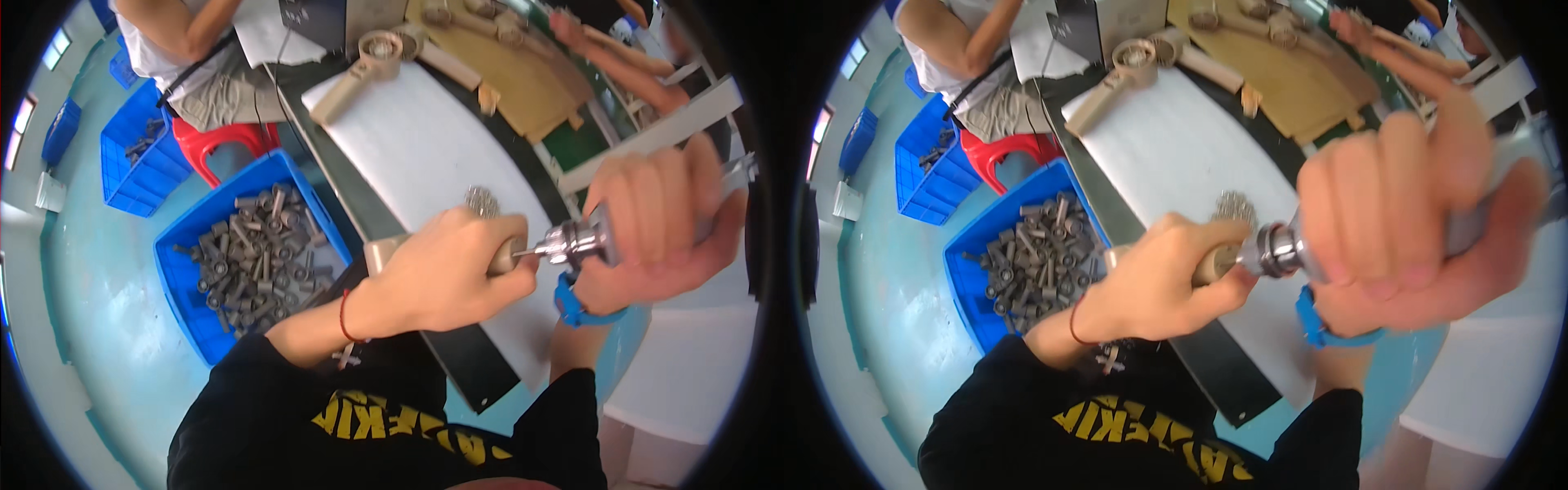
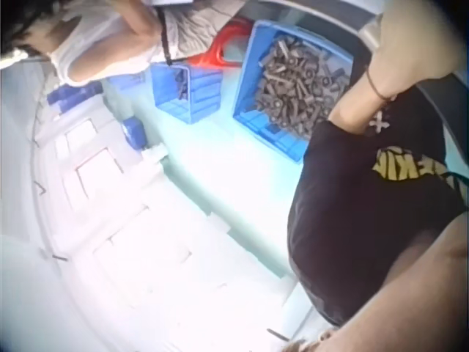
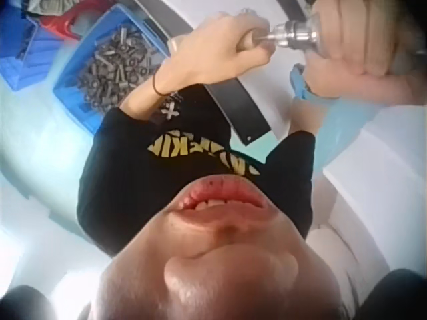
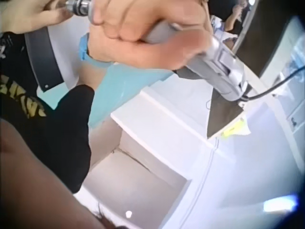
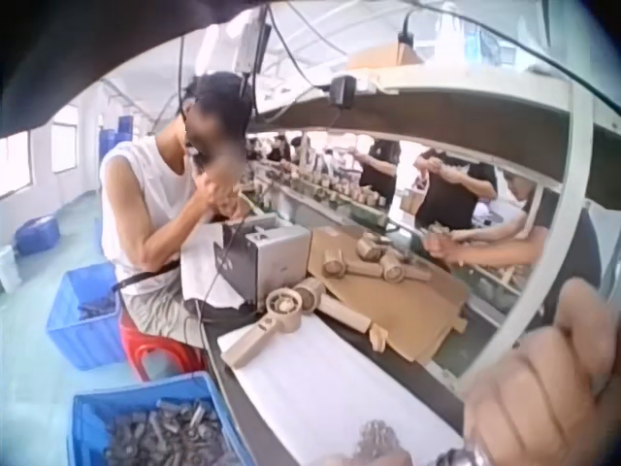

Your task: Assembling small plastic components by driving screws into them using an electric screwdriver.

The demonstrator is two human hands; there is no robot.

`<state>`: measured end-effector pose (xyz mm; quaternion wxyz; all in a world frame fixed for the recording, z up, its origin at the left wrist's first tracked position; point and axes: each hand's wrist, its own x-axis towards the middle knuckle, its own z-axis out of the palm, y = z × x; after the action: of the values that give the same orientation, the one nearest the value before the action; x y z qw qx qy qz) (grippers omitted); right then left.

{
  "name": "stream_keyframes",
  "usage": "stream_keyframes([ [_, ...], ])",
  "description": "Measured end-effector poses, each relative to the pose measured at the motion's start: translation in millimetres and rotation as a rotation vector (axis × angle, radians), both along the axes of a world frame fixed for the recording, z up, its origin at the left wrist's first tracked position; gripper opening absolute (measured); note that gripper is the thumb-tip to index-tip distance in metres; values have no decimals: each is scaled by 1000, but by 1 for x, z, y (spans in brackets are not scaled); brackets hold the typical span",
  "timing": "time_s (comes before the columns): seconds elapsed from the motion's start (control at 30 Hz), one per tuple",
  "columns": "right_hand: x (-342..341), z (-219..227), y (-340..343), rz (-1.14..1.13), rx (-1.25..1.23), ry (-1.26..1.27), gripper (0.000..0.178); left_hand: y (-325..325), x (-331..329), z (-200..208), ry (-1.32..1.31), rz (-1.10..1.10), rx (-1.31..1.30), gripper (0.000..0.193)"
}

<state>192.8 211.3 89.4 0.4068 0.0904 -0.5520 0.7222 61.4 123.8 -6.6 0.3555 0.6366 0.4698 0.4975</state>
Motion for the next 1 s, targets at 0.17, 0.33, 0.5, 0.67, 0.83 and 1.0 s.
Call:
stream_keyframes([
  [0.17,1,-36,46,-28,-76,39,29,-26,-38,-12,54,125,-207,20],
  [0.33,-27,-99,58,-487,-60,-200,23,-36,-51,-37,12,259,-335,22],
  [0.5,-59,-107,68,-689,-89,-273,23,-38,-52,-47,29,284,-296,22],
  [0.67,-64,-113,79,-700,-115,-302,23,-33,-53,-48,-57,311,-297,20],
  [0.83,-61,-94,71,-625,-204,-210,25,-30,-53,-52,-124,344,-246,11],
  [1.0,-45,-54,48,-361,-224,-31,27,-27,-55,-20,-226,312,-232,20],
])
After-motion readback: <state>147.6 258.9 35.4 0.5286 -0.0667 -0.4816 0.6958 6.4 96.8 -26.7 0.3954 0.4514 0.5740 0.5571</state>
